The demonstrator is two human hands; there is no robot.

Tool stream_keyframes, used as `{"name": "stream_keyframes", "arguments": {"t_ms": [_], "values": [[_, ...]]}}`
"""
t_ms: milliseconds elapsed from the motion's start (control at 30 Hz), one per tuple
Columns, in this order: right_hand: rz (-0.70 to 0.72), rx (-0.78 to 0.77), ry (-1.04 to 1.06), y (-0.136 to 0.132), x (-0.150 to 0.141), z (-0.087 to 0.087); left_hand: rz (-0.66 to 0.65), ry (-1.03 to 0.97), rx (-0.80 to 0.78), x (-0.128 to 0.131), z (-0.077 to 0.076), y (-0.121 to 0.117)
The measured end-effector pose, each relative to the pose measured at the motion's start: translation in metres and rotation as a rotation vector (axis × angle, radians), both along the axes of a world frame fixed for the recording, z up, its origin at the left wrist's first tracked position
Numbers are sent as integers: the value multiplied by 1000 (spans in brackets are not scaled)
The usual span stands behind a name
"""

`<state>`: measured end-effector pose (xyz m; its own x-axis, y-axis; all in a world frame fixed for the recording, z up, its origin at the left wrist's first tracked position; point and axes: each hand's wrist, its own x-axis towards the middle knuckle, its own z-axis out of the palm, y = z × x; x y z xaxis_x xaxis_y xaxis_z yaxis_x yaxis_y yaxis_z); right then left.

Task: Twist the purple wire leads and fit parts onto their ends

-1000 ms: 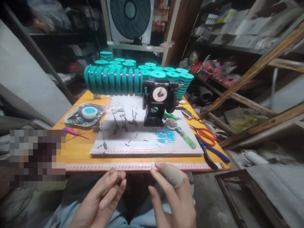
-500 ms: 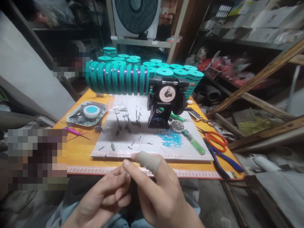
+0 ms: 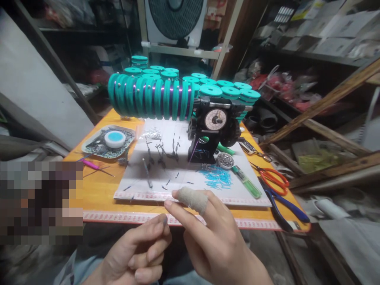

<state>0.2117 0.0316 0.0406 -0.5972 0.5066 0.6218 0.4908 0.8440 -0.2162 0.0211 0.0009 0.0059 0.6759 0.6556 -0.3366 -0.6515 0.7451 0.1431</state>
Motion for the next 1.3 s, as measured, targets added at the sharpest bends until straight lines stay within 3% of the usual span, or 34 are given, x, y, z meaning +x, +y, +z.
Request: {"name": "stream_keyframes", "arguments": {"t_ms": [167, 300, 500, 667, 733, 867, 933, 1167, 1233, 1300], "values": [[-47, -15, 31, -5, 10, -5, 9, 15, -23, 5, -3, -2], [-19, -22, 28, -4, 4, -1, 39, 174, 77, 6, 4, 0], [23, 44, 67, 10, -14, 4, 296, 856, 583, -8, 19, -1], [33, 143, 65, 16, -19, 2, 377, 1374, 911, -22, 29, -2], [20, 104, 97, 16, -24, 5, 426, 1508, 1080, -27, 32, -1], [115, -215, 170, 18, -43, 15, 523, 1695, 1386, -37, 35, 1], [174, -301, 152, 22, -51, 18, 547, 1773, 1499, -40, 36, 2], [77, -247, 78, 35, -61, 18, 692, 2141, 1759, -41, 33, 4], [55, -236, 82, 38, -62, 17, 712, 2102, 1817, -39, 31, 3], [48, -214, 95, 38, -61, 16, 700, 1958, 1746, -35, 29, 2]]}}
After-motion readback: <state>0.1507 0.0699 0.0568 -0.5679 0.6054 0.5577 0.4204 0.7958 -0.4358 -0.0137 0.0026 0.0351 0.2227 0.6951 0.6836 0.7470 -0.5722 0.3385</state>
